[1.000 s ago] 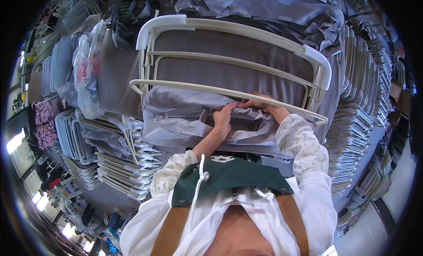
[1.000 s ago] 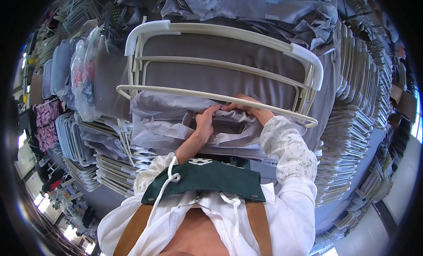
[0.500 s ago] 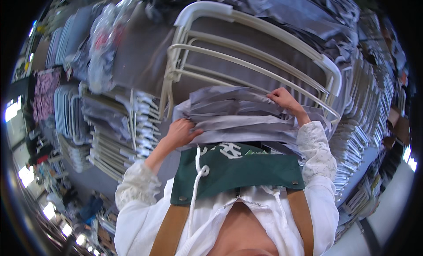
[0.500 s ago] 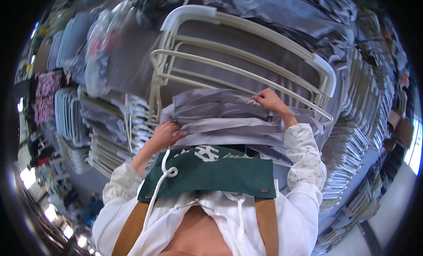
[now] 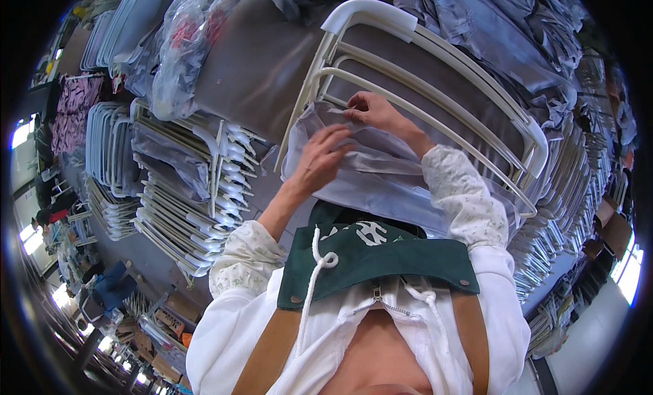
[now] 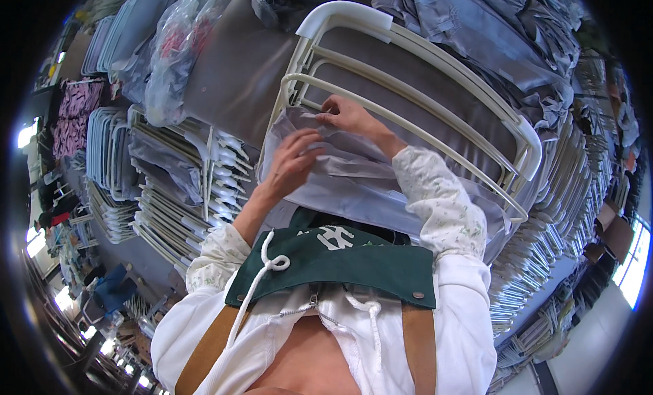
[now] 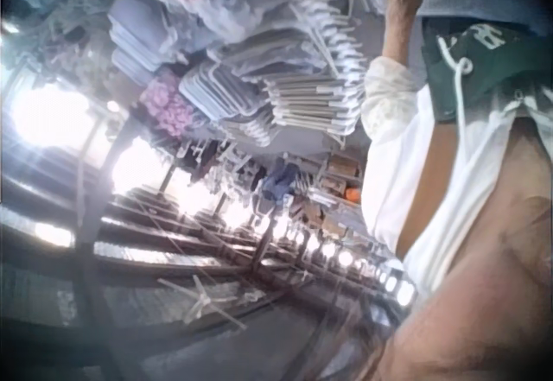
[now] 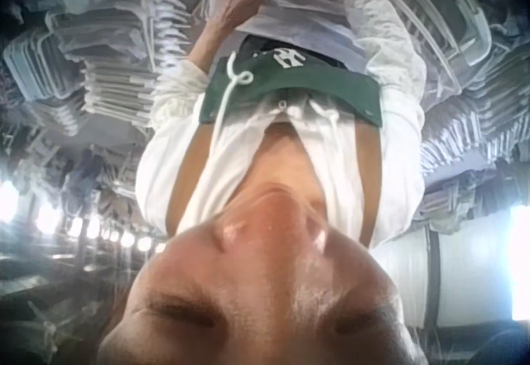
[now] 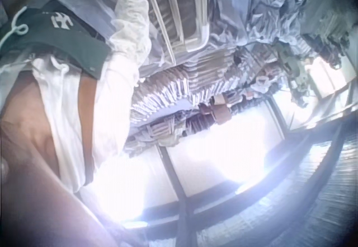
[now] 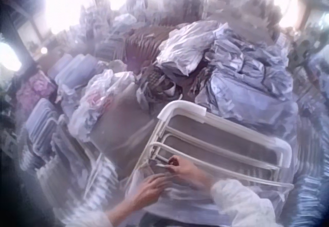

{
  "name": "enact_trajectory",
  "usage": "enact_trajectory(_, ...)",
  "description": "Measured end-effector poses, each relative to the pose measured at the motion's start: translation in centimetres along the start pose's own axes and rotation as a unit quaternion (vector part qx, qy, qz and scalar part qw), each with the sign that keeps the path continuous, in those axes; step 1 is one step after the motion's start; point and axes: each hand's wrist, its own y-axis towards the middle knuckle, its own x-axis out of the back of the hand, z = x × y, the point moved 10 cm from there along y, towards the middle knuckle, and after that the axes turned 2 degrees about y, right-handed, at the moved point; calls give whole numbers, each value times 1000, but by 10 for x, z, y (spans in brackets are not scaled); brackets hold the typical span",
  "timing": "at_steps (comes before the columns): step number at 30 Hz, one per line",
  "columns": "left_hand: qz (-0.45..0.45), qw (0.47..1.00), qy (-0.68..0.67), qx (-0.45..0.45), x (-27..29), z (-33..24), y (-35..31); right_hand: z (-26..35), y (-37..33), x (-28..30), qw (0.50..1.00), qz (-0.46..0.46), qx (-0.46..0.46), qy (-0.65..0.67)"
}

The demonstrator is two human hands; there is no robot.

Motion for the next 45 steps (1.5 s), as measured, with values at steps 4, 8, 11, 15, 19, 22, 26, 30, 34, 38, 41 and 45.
enact_trajectory(4,67,861,-330,382,-57,46,-46,-12,17,-20,976,120,-159,-83)
enact_trajectory(8,-110,541,-683,478,-103,55,-46,-3,12,13,985,-60,-16,-161)
enact_trajectory(11,-215,397,-792,411,-129,57,-30,75,-62,-11,956,-137,124,-230)
enact_trajectory(15,-224,338,-833,377,-146,53,-24,98,-94,-13,919,-198,215,-264)
enact_trajectory(19,-280,429,-783,353,-141,64,-36,77,-77,-3,950,-170,136,-225)
enact_trajectory(22,-296,500,-702,411,-141,77,-52,46,-53,7,981,-172,64,-60)
enact_trajectory(26,-274,535,-560,570,-127,94,-38,25,-14,26,991,-125,2,-46)
enact_trajectory(30,-310,520,-533,591,-139,117,-48,40,-22,31,972,-120,20,-200)
enact_trajectory(34,-255,502,-570,599,-153,127,-42,35,-130,66,895,-189,-10,-404)
enact_trajectory(38,-263,616,-479,568,-128,135,-32,10,-297,168,753,-344,-168,-536)
enact_trajectory(41,-263,636,-452,568,-123,139,-39,-40,-414,219,687,-391,-237,-565)
enact_trajectory(45,-220,638,-474,566,-127,169,-46,-62,-466,214,784,-410,-200,-420)
